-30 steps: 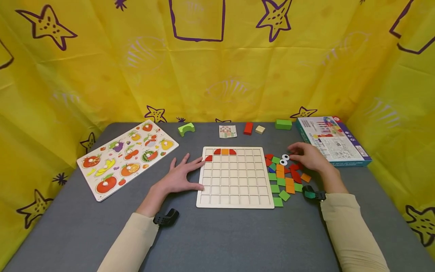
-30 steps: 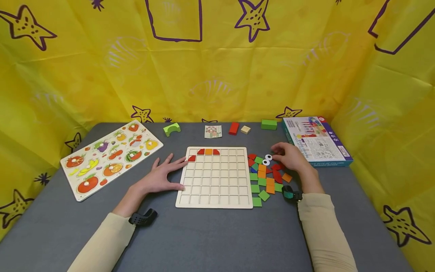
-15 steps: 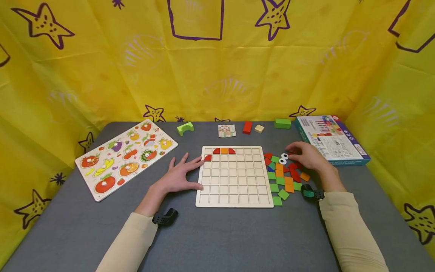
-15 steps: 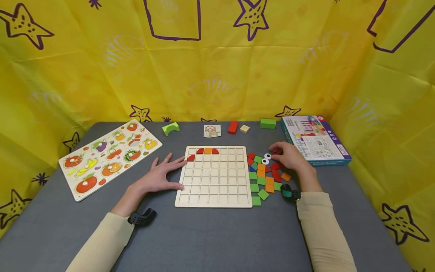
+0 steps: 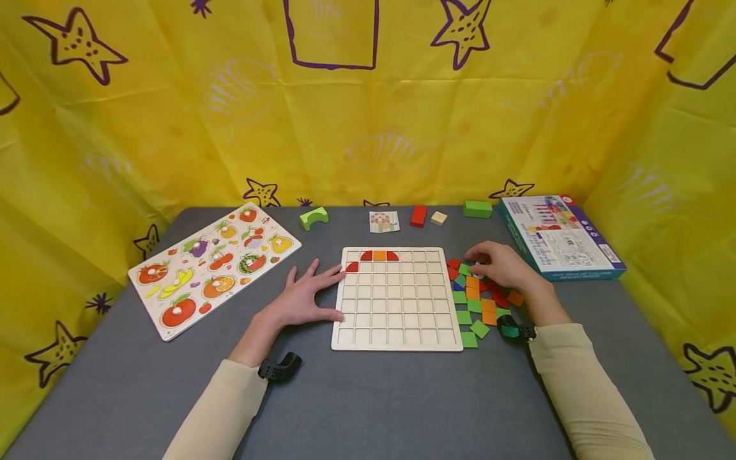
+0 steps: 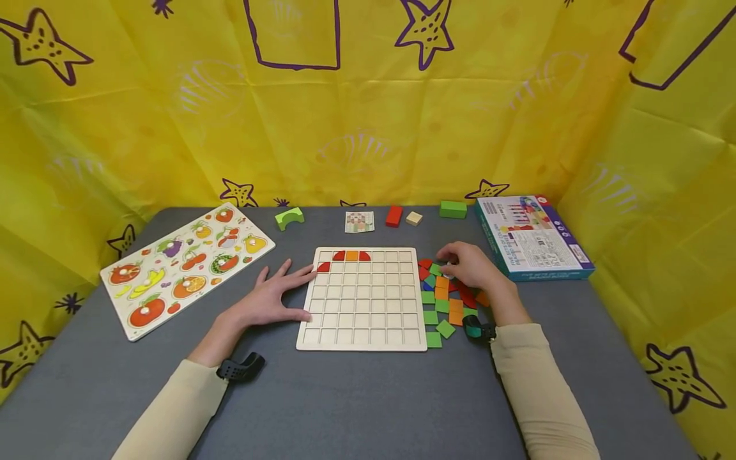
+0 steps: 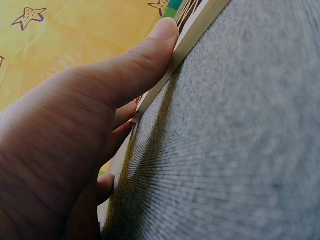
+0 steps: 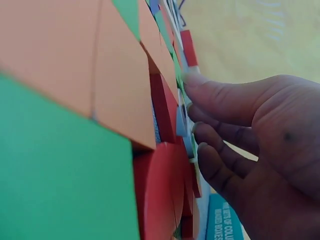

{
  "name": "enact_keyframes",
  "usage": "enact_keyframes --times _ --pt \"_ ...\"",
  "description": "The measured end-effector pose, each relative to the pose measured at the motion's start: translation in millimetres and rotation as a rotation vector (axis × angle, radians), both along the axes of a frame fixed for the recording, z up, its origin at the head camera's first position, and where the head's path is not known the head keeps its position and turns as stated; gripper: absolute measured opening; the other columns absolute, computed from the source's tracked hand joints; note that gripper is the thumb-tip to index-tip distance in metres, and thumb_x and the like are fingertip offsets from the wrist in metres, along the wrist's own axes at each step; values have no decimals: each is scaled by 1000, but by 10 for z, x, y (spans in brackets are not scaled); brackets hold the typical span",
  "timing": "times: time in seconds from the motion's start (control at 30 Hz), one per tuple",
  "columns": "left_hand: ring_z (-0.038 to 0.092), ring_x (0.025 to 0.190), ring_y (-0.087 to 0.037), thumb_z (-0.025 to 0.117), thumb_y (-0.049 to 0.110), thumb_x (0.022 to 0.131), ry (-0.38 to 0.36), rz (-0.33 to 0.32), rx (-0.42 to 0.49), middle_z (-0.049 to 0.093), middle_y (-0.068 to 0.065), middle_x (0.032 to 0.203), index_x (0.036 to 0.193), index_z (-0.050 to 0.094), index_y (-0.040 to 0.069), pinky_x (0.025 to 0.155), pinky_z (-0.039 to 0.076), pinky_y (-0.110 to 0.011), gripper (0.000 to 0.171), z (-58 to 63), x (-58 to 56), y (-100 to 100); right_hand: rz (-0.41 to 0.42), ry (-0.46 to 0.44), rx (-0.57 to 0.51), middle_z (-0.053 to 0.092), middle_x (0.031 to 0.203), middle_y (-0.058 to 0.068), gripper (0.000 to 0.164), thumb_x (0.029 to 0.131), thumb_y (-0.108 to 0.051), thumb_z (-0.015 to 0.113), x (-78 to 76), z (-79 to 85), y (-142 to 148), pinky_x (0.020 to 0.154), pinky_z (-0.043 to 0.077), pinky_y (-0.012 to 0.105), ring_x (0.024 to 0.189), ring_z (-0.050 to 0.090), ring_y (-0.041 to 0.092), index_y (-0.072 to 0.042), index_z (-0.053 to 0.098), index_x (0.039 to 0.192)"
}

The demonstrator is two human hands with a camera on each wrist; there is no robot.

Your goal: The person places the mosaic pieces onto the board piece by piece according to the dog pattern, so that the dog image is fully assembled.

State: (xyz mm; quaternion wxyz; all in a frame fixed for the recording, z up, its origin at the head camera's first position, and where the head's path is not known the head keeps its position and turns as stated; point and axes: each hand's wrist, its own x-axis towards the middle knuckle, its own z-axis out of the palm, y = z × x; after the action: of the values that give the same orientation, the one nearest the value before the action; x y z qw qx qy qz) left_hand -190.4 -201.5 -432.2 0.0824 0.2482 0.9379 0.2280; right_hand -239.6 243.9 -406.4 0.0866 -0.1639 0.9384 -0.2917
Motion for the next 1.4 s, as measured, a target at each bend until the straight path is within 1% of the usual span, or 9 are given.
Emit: enact_keyframes --times 0.07,0.27,0.47,0.67,0.8,0.9,1.0,1.13,1.4 --pt "5 152 -41 79 61 78 0 -2 -2 31 2 163 156 43 22 111 -9 -69 94 -1 -1 -2 9 -2 14 65 108 16 26 96 -10 69 0 -2 -26 86 49 49 91 56 30 3 69 119" --pt "5 152 -42 80 61 78 8 0 1 31 1 163 156 43 21 111 -9 -69 94 14 -6 9 24 -22 39 64 107 16 25 97 -9 68 -17 -10 -68 89 48 50 93 55 31 3 68 118" --pt "5 152 -41 80 61 78 4 3 -4 31 1 163 156 43 21 111 -8 -70 95 12 3 10 8 -34 22 62 98 11 19 96 -8 69 7 7 -100 84 47 45 89 54 29 0 65 113" --pt "5 152 -42 80 61 78 10 1 0 32 0 163 156 44 20 111 -7 -70 95 16 4 17 -2 -9 4 61 94 9 14 97 -8 68 44 33 -106 78 47 40 85 54 26 -1 66 109" --pt "6 151 -43 80 60 78 14 1 3 32 -1 163 155 44 19 110 -7 -71 94 14 0 10 -15 26 -33 63 93 8 11 98 -8 67 55 64 -108 76 48 39 83 54 25 -2 67 108" --pt "5 152 -41 80 61 78 2 6 2 31 0 163 155 44 20 111 -8 -70 95 2 7 9 -15 51 -70 64 94 8 10 99 -7 66 64 90 -145 75 49 39 84 56 26 -2 68 107" --pt "4 152 -40 80 61 78 -6 12 2 30 2 163 156 44 21 111 -9 -68 95 -11 15 10 6 72 -102 65 94 8 9 98 -6 66 69 102 -256 76 48 39 84 56 26 -2 69 106" --pt "5 152 -40 80 60 78 -3 11 3 31 2 163 156 43 21 111 -9 -68 94 -27 15 10 49 91 -139 66 94 9 8 98 -6 67 69 125 -486 76 49 39 84 57 26 -2 69 104" --pt "5 152 -40 79 62 78 1 13 1 31 1 163 156 42 22 111 -8 -69 95 -28 4 -3 138 51 -220 65 98 9 9 98 -6 67 16 218 -996 77 50 39 86 58 25 -3 68 106"
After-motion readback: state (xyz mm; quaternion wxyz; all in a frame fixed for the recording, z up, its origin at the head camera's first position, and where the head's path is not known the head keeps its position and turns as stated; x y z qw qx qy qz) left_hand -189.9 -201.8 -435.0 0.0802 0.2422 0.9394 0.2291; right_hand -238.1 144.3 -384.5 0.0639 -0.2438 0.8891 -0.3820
